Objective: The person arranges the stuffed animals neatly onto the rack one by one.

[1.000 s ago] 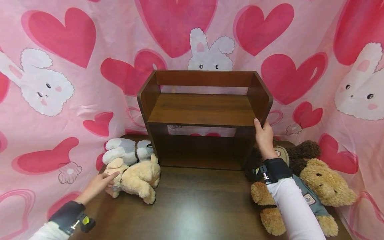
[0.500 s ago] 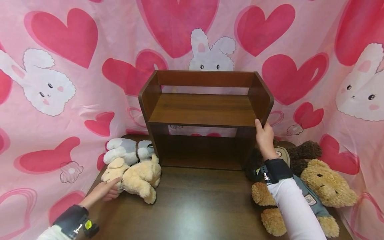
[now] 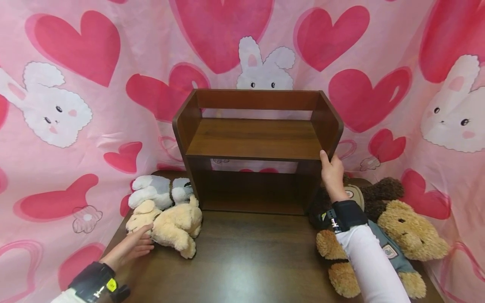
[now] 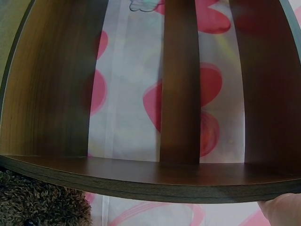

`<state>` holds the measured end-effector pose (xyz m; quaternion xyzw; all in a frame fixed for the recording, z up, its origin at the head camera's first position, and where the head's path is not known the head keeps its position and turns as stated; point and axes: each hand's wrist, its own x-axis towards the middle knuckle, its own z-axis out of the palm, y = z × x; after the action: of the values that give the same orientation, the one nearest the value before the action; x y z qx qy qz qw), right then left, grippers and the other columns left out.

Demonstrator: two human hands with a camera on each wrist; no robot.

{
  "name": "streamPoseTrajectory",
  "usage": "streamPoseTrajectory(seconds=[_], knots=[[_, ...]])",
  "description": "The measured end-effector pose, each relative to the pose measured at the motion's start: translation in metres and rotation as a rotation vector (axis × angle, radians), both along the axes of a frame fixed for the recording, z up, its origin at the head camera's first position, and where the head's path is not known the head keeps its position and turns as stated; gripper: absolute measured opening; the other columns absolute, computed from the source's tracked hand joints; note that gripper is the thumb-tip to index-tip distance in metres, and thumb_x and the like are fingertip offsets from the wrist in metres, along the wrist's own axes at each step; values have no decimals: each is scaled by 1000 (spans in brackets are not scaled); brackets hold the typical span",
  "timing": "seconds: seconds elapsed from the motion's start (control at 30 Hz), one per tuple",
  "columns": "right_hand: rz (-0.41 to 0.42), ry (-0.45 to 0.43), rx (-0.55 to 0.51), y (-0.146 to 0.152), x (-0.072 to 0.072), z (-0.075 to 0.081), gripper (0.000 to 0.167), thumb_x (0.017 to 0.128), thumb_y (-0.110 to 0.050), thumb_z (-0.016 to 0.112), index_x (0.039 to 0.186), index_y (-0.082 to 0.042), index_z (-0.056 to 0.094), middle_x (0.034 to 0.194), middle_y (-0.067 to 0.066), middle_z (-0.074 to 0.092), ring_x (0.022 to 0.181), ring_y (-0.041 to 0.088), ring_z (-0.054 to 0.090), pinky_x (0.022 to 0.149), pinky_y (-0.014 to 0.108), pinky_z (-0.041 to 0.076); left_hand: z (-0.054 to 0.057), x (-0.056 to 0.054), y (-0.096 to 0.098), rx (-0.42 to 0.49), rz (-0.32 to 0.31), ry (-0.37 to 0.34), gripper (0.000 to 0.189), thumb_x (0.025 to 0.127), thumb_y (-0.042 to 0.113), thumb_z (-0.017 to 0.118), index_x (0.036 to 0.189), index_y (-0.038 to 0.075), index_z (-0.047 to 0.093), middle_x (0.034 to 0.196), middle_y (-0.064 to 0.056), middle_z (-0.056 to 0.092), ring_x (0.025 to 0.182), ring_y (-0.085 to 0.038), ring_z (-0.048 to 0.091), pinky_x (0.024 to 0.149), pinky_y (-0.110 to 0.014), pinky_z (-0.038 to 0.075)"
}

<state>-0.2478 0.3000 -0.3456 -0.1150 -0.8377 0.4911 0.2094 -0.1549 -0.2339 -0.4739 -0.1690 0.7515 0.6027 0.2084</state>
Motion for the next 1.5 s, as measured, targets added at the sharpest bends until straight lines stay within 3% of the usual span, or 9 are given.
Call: streamPoseTrajectory(seconds=[0.17,0.37,0.6,0.93,1.07,1.3,1.5], knots=[[3,-2,-1,0,0,0,53,98,-34,33,131,8,40,131,28,42,118,37,38,101,49,28,1,2,7,152,40,-32,93,89,52,40,129,-25,6,132,-45,15,121,-52,27,101,-52,28],[16,-12,-9,0,0,0,55,98,-35,32,134,7,36,133,27,40,120,38,36,101,51,27,-2,-2,9,290,136,-76,100,88,52,43,129,-26,-5,134,-45,5,124,-53,19,105,-52,22],[33,-13,-16,-1,1,0,57,98,-36,32,135,6,34,135,26,38,122,37,35,102,51,25,-9,-6,11,460,231,-119,93,92,44,38,132,-15,-21,138,-42,-10,130,-51,4,107,-51,12],[21,-20,-20,-2,1,0,57,98,-36,31,133,7,36,133,26,40,120,37,35,101,50,26,-21,-13,12,513,274,-167,99,90,49,41,131,-18,-19,138,-42,-8,131,-50,3,108,-50,9],[4,-13,-15,-2,0,-1,55,97,-36,32,131,8,40,131,26,42,119,36,37,100,48,27,-27,-19,15,585,293,-182,103,87,53,44,134,-16,-18,141,-37,-11,133,-44,-2,109,-47,5],[23,-29,-30,-3,0,-2,57,97,-38,31,132,7,37,131,26,41,118,35,36,100,50,27,-33,-25,18,629,351,-169,99,85,57,46,140,-6,-7,140,-22,15,129,-32,17,107,-45,20],[17,-21,-26,-2,1,-2,57,98,-36,31,132,9,37,131,27,41,118,36,36,100,49,27,-30,-29,25,640,435,-185,109,81,59,51,139,-2,-18,144,-20,10,131,-31,13,106,-49,20]])
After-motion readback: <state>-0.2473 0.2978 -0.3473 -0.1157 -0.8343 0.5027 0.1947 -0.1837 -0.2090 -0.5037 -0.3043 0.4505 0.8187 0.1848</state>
